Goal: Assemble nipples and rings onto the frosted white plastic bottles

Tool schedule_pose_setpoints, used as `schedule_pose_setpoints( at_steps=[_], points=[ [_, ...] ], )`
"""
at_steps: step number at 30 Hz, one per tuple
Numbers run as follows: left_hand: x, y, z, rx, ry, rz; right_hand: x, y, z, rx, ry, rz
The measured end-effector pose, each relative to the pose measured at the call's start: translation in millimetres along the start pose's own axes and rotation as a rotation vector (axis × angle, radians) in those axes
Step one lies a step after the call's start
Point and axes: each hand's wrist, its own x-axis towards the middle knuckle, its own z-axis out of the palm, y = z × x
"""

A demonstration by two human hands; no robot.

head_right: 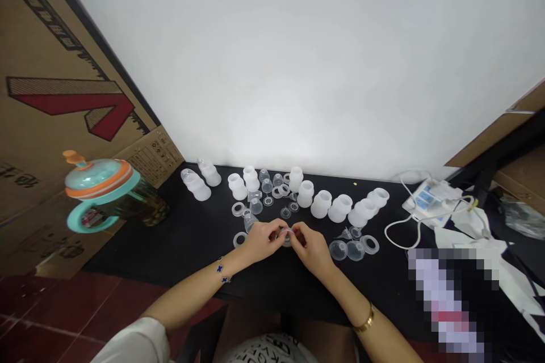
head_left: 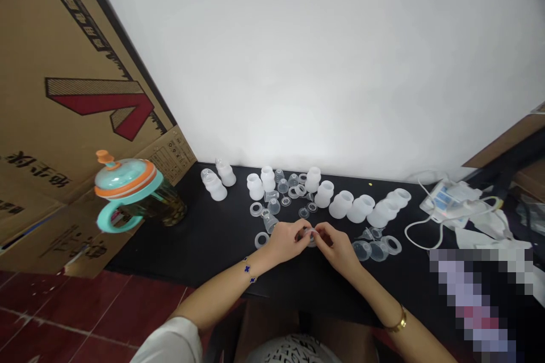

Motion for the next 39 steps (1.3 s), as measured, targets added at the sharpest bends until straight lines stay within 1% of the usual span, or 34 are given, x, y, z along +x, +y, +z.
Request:
schedule_pose_setpoints(
  at_steps=[6, 11, 14, 18, 22, 26, 31, 37, 39],
  points=[
    [-0.1, -0.3, 1.7, -0.007, -0.017, -0.014, -0.4, -1.9, -1.0, 0.008, 0.012, 0.006],
    [1.5, 4.2, -0.5, -0.068, 0.008, -0.093, -0.4, -5.5, -3.5, 0.098, 0.005, 0.037],
    [2.1, 5.3, -3.4, -0.083, 0.003, -0.124, -0.3, -7.2, -4.3, 0.117, 0.001, 0.044],
    [1.1, 4.8, -4.0, -0.074, -0.019, -0.081, -0.1, -7.3, -4.3, 0.098, 0.012, 0.055],
    [0.0, 4.4, -0.9, -0.038, -0.018, -0.037, 0.4, -5.5, -3.8, 0.073, 0.019, 0.039],
    [0.6, 3.3, 1.4, 0.005, -0.011, -0.050, 1.1, -4.9, -2.3, 0.026, 0.013, 0.005],
    [1.7, 1.2, 1.6, 0.025, -0.038, -0.054, 1.0, -3.9, -0.2, -0.008, 0.011, -0.023],
    [0.2, 1.5, 3.3, -0.032, -0.016, -0.060, 1.0, -4.9, -3.2, 0.062, 0.015, 0.012],
    [-0.4, 1.9, 2.8, -0.079, 0.001, -0.074, 1.4, -5.3, -3.8, 0.115, -0.010, 0.032]
  ],
)
